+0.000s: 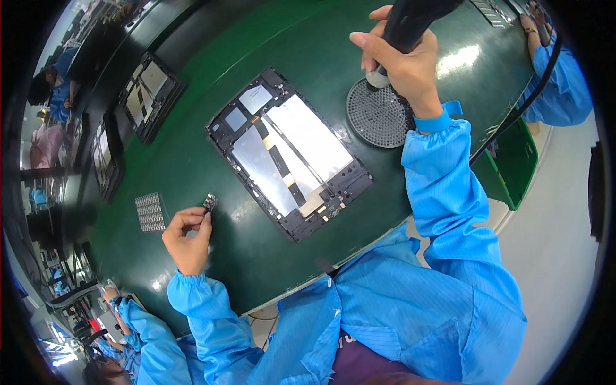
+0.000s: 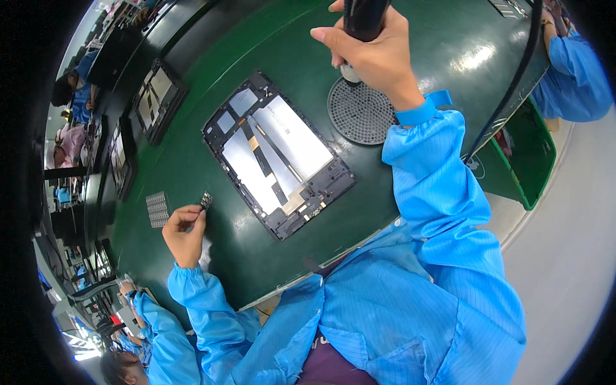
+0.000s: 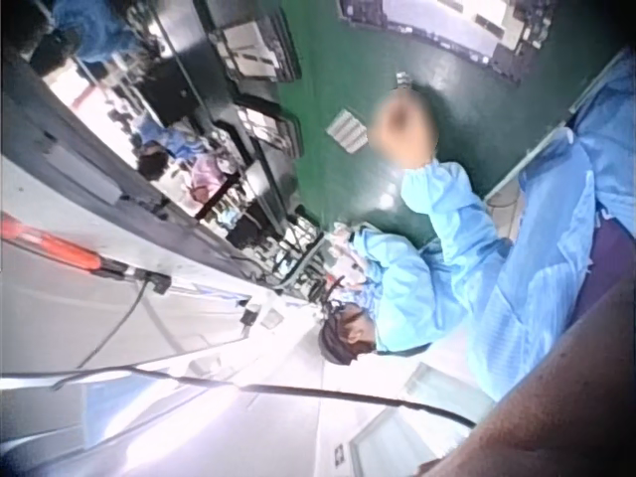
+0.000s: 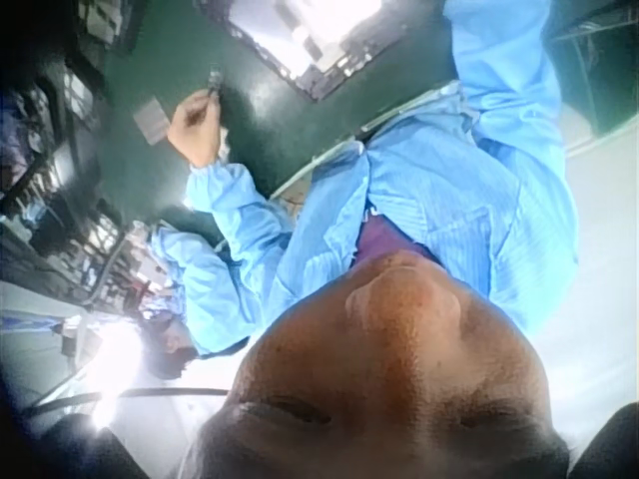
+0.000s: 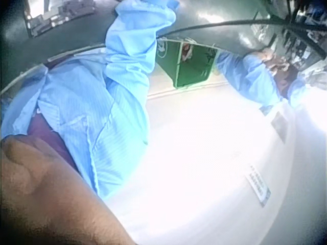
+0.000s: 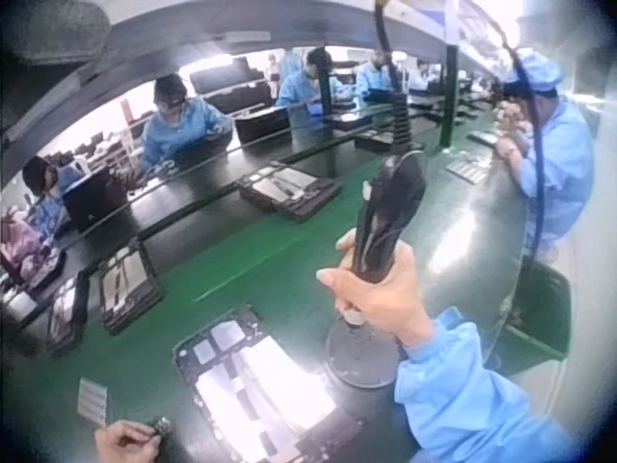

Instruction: Assembling electronic screen components at a factory workstation.

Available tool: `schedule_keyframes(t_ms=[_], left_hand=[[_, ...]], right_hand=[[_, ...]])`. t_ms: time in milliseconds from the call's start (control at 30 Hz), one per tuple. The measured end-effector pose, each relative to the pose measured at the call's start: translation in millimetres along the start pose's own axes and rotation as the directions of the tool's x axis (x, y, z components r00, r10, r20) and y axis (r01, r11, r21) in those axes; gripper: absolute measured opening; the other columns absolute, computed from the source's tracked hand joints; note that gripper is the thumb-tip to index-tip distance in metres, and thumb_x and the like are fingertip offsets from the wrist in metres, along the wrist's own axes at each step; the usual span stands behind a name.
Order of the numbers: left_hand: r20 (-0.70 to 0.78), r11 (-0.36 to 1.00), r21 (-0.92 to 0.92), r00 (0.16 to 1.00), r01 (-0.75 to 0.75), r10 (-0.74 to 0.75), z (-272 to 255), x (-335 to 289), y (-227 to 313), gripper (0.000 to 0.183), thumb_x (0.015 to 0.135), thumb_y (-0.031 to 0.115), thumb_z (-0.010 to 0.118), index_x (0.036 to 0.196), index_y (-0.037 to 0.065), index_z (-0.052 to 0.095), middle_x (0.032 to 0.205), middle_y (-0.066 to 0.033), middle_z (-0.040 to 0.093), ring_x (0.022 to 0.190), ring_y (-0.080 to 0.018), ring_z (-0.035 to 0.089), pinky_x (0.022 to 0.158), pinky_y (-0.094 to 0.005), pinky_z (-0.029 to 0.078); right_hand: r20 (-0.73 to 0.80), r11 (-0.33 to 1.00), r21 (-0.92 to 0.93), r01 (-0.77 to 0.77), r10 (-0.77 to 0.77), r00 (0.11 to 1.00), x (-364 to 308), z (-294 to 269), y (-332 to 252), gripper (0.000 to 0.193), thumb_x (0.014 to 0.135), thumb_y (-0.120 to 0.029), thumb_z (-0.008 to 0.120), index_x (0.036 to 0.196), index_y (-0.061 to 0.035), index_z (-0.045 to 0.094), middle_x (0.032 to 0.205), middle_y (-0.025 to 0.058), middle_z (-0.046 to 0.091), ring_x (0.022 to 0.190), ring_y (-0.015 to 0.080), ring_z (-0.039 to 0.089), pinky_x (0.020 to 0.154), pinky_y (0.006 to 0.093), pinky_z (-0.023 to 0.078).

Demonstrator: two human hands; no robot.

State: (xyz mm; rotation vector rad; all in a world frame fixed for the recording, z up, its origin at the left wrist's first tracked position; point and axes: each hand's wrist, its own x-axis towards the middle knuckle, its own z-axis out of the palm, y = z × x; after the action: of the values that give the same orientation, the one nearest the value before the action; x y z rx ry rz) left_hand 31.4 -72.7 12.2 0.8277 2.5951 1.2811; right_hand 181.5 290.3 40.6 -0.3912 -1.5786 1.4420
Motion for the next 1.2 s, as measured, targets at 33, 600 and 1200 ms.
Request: schedule_keyframes(t_ms=[33,600,1200], left_hand=[[0.019,0.998,-0.062,1.0,0.004,-0.003,-2,-3,-3,0.01,0.073,-0.004,0.07,0.075,-0.003,0.06,0.08,-0.008,0.066,0.066,-0.0089,0.058,0.062,-0.0211,0.048],[0.155,0.994,-0.061,0.983,-0.091,0.099,16,-17,18,0.009,0.07,0.0,0.072,0.075,-0.003,0.066,0.074,-0.0093,0.065,0.068,-0.0128,0.063,0.061,-0.0245,0.05],[-0.237,0.974,-0.227,0.97,-0.009,-0.047,12,4,-35,0.011,0.082,0.002,0.062,0.093,-0.002,0.065,0.069,-0.0076,0.059,0.054,-0.0118,0.059,0.047,-0.0222,0.044]], right_hand=[[0.013,1.0,0.014,-0.012,0.012,1.0,0,0,1,0.031,0.073,0.002,0.071,0.095,0.0016,0.05,0.059,0.0034,0.057,0.045,0.0093,0.055,0.041,0.0212,0.041],[0.047,0.969,0.044,0.243,-0.245,0.968,-6,24,-14,0.035,0.077,0.0,0.064,0.108,0.0047,0.048,0.059,0.007,0.054,0.051,0.0161,0.055,0.055,0.0307,0.046],[0.509,0.944,0.208,-0.257,0.12,0.852,-46,215,-19,0.029,0.075,0.006,0.068,0.095,0.0052,0.048,0.057,0.0063,0.056,0.044,0.0095,0.053,0.037,0.0213,0.039]])
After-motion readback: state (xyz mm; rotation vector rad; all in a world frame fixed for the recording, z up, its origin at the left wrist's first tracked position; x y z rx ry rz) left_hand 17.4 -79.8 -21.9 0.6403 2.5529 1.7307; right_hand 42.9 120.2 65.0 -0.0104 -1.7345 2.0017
